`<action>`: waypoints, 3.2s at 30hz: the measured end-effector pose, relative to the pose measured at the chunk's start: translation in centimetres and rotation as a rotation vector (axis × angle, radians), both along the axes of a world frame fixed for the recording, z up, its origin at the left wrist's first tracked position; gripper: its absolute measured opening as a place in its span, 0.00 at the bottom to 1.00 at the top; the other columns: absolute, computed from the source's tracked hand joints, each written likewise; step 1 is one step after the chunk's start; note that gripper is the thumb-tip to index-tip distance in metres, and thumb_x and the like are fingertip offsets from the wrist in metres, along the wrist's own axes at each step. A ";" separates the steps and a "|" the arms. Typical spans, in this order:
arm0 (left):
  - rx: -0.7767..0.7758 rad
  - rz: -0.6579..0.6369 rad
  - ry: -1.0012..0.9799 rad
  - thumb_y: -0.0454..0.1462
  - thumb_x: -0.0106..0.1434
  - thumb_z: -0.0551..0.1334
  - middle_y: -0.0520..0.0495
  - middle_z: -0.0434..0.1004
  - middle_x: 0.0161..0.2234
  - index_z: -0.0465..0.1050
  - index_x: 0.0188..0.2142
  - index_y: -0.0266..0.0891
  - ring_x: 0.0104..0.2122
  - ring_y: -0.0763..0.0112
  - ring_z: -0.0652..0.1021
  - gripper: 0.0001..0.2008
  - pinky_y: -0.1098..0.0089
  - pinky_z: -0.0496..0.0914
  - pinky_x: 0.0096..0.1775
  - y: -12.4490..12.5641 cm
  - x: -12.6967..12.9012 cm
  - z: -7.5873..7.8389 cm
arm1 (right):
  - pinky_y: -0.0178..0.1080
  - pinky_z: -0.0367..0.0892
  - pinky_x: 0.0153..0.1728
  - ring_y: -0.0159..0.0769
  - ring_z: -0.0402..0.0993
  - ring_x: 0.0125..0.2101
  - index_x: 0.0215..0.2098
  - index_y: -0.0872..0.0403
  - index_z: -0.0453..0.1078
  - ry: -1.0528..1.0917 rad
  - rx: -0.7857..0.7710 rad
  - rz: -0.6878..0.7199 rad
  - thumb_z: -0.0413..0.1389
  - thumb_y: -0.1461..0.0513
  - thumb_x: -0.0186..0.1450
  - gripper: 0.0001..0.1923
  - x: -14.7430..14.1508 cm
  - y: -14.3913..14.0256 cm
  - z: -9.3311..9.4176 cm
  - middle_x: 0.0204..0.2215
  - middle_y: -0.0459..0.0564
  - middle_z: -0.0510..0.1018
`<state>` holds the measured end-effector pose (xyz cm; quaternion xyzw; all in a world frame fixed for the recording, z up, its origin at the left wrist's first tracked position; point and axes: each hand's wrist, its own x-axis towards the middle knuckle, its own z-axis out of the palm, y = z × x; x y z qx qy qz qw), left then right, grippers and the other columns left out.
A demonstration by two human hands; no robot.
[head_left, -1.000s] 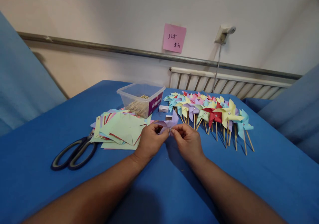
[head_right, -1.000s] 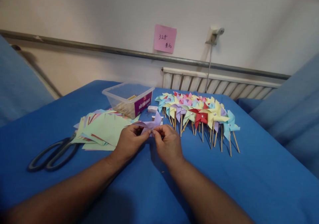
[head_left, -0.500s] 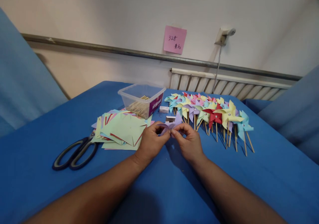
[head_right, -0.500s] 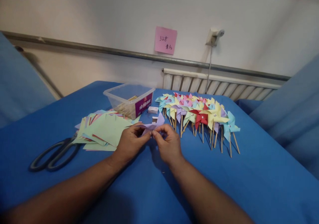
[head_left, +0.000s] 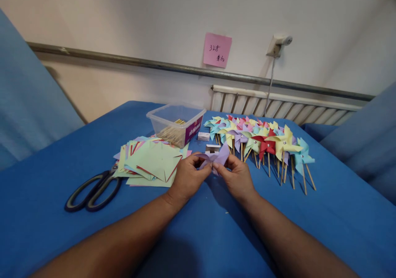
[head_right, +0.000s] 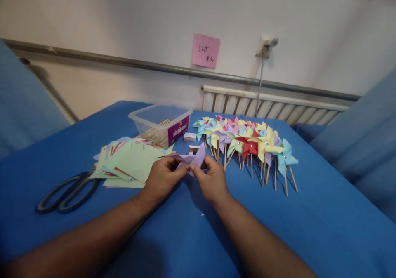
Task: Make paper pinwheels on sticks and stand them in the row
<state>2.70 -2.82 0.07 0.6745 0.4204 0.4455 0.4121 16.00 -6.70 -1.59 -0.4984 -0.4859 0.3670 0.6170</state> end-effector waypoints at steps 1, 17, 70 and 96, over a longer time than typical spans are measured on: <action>0.000 0.000 -0.002 0.37 0.51 0.64 0.50 0.76 0.26 0.76 0.28 0.36 0.27 0.71 0.74 0.06 0.73 0.67 0.31 0.0 0.0 0.0 | 0.38 0.69 0.34 0.35 0.74 0.30 0.34 0.56 0.73 -0.050 -0.005 -0.014 0.60 0.59 0.56 0.09 0.1 -0.1 0.1 0.29 0.48 0.79; -0.058 -0.020 -0.029 0.36 0.50 0.64 0.51 0.75 0.24 0.75 0.27 0.36 0.26 0.72 0.73 0.05 0.73 0.65 0.30 -0.2 0.1 0.6 | 0.37 0.68 0.33 0.34 0.72 0.29 0.34 0.56 0.74 -0.207 0.037 -0.110 0.58 0.57 0.59 0.10 0.0 -0.5 -0.1 0.29 0.48 0.78; -0.337 -0.148 -0.277 0.39 0.50 0.68 0.53 0.75 0.25 0.72 0.28 0.36 0.26 0.74 0.72 0.09 0.73 0.65 0.31 -0.5 -0.2 0.9 | 0.39 0.67 0.35 0.36 0.74 0.32 0.39 0.54 0.72 0.159 0.016 0.041 0.60 0.56 0.58 0.13 -0.3 -0.7 -0.3 0.32 0.48 0.79; -0.251 -0.043 -0.306 0.36 0.49 0.68 0.46 0.78 0.34 0.72 0.35 0.37 0.35 0.68 0.77 0.12 0.66 0.68 0.43 -0.7 0.0 0.4 | 0.38 0.63 0.33 0.35 0.69 0.30 0.31 0.53 0.67 -0.657 0.321 -0.340 0.53 0.63 0.63 0.04 1.1 -0.2 -0.2 0.26 0.46 0.71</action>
